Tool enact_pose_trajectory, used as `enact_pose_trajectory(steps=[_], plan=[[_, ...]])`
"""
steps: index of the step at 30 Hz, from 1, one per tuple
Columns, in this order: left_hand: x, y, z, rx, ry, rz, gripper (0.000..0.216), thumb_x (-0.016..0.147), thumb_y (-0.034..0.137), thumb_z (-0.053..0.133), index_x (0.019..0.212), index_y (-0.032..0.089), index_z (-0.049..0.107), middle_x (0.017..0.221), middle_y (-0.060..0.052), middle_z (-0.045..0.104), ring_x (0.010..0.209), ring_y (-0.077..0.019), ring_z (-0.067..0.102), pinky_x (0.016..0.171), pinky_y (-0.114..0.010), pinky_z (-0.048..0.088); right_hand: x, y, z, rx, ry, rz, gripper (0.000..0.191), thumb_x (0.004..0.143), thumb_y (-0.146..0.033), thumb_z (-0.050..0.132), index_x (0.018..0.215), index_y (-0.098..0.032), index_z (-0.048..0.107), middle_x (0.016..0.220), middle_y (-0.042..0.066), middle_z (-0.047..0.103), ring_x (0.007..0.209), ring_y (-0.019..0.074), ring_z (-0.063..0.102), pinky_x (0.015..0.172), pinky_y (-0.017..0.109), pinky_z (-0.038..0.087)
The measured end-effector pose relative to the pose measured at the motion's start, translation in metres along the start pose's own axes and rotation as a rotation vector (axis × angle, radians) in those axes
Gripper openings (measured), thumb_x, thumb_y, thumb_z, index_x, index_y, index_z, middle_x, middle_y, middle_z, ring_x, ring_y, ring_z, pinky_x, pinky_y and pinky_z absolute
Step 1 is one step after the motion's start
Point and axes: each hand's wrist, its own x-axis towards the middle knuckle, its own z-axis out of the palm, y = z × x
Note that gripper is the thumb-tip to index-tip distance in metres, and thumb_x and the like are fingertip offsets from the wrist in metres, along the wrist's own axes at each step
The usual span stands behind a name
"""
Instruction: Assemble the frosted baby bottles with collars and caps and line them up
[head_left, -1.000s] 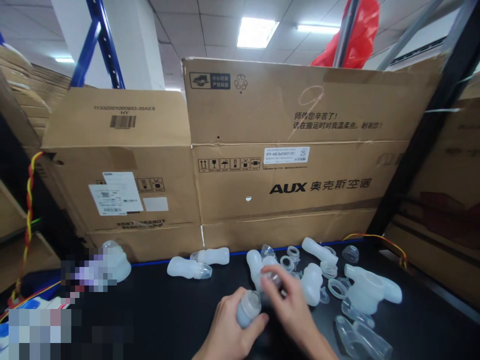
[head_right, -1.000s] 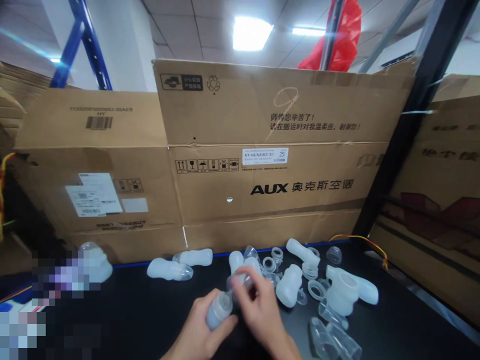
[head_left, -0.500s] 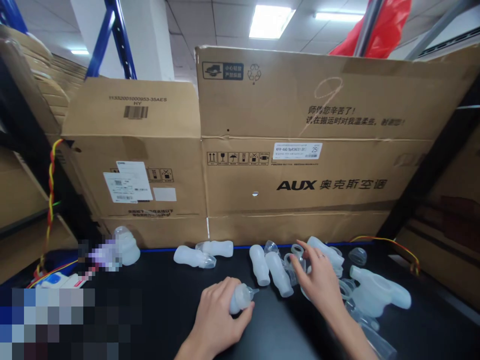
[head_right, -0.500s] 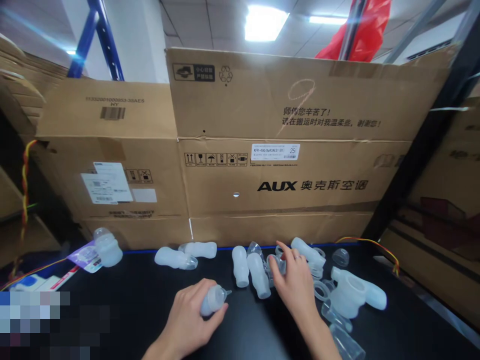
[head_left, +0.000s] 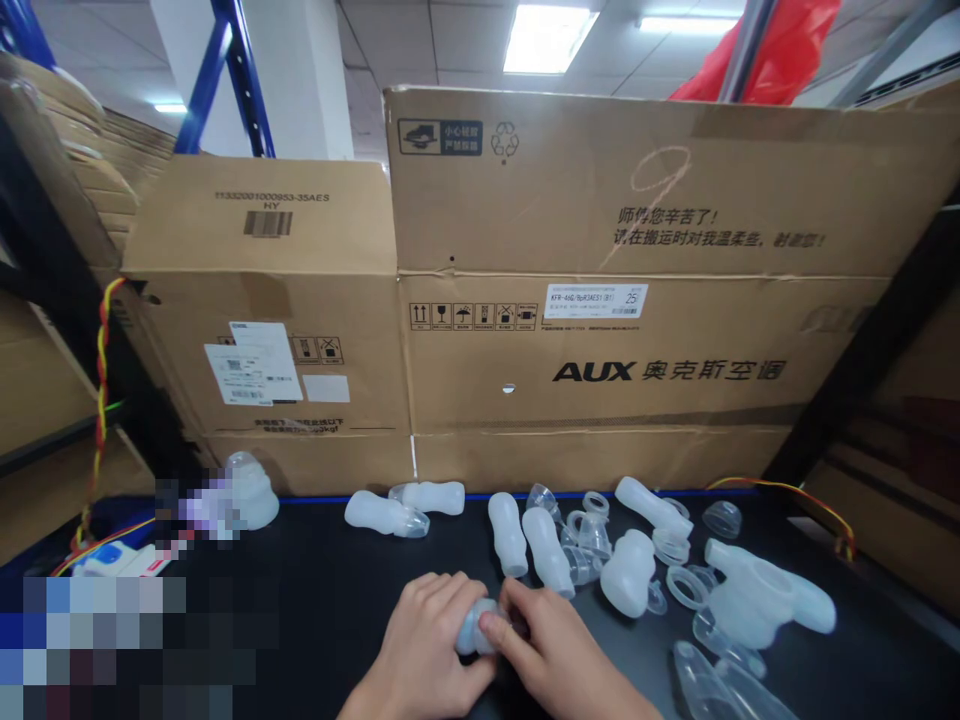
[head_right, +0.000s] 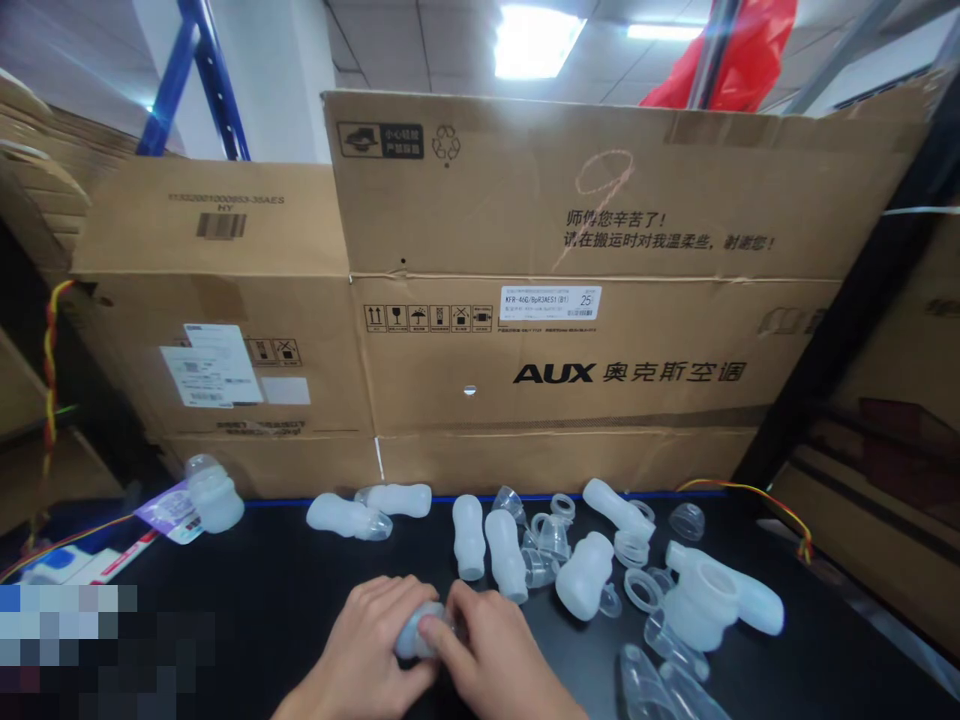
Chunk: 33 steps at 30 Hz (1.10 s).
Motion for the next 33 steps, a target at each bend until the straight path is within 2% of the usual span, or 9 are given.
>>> enact_pose_trajectory(steps=[10,12,14,16,18,21,24,27,33], plan=[[0.003,0.004,-0.005,-0.220,-0.017,-0.058,0.022,0.076,0.028,0.079,0.093,0.027,0.065,0.080,0.003,0.073,0.070,-0.0176,0.070,0.068,-0.026,0.054,0.012,0.010,-0.010,0.507,-0.062,-0.031,0.055,0.094,-0.068,0.056,0.068,-0.020,0.049,0.056,-0.007,0.039,0.052,0.0097,0.034,0.049,0.023,0.025],[0.002,-0.004,-0.006,-0.208,0.027,-0.093,0.017,0.081,0.030,0.074,0.093,0.026,0.063,0.077,0.003,0.070,0.066,-0.0162,0.068,0.065,-0.024,0.052,0.013,0.015,-0.026,0.588,0.109,0.016,0.056,0.092,-0.073,0.053,0.070,-0.022,0.048,0.053,-0.007,0.040,0.047,0.0101,0.035,0.045,0.023,0.026],[0.002,-0.016,-0.010,-0.153,0.096,-0.133,0.014,0.086,0.033,0.070,0.093,0.025,0.061,0.075,0.003,0.068,0.063,-0.0156,0.065,0.063,-0.024,0.051,0.011,0.029,-0.049,0.581,0.461,0.043,0.054,0.091,-0.074,0.052,0.074,-0.023,0.049,0.056,-0.006,0.044,0.048,0.0120,0.039,0.046,0.023,0.031],[0.002,-0.029,-0.017,-0.115,0.121,-0.144,0.013,0.091,0.036,0.064,0.097,0.025,0.060,0.076,0.002,0.067,0.063,-0.0159,0.063,0.062,-0.024,0.050,0.008,0.049,-0.073,0.407,0.733,0.050,0.047,0.091,-0.068,0.056,0.086,-0.022,0.058,0.065,-0.002,0.055,0.057,0.0158,0.049,0.053,0.026,0.040],[0.003,-0.036,-0.023,-0.125,0.102,-0.117,0.013,0.096,0.036,0.054,0.101,0.025,0.060,0.078,0.001,0.067,0.064,-0.0163,0.063,0.063,-0.024,0.049,0.005,0.072,-0.090,0.100,0.833,0.113,0.044,0.085,-0.065,0.066,0.096,-0.022,0.065,0.074,0.001,0.063,0.064,0.0198,0.055,0.061,0.031,0.045],[0.006,-0.033,-0.028,-0.136,0.064,-0.077,0.017,0.098,0.034,0.047,0.104,0.025,0.059,0.082,-0.001,0.068,0.068,-0.0175,0.065,0.065,-0.024,0.050,0.002,0.090,-0.096,-0.329,0.836,0.139,0.044,0.086,-0.062,0.064,0.109,-0.025,0.073,0.094,0.008,0.068,0.084,0.0294,0.061,0.077,0.043,0.049],[0.007,-0.021,-0.026,-0.103,0.046,-0.081,0.015,0.094,0.030,0.053,0.108,0.025,0.059,0.088,-0.001,0.071,0.076,-0.0194,0.070,0.070,-0.026,0.053,0.002,0.077,-0.081,-0.537,0.884,0.072,0.042,0.092,-0.058,0.060,0.117,-0.028,0.075,0.115,0.014,0.062,0.101,0.0363,0.058,0.087,0.054,0.047],[0.005,-0.011,-0.018,-0.091,0.057,-0.109,0.021,0.088,0.031,0.064,0.107,0.028,0.058,0.086,0.001,0.074,0.075,-0.0203,0.073,0.071,-0.028,0.054,0.001,0.041,-0.051,-0.449,0.801,-0.060,0.038,0.096,-0.052,0.061,0.122,-0.027,0.071,0.110,0.013,0.062,0.100,0.0331,0.058,0.089,0.051,0.048],[-0.002,-0.009,0.006,-0.144,0.018,-0.085,0.063,0.066,0.014,0.069,0.124,0.028,0.049,0.090,0.001,0.077,0.073,-0.0229,0.075,0.066,-0.029,0.054,-0.006,-0.015,0.007,-0.261,0.356,-0.226,0.056,0.086,-0.043,0.077,0.135,-0.028,0.057,0.106,0.006,0.068,0.095,0.0286,0.061,0.087,0.043,0.051]])
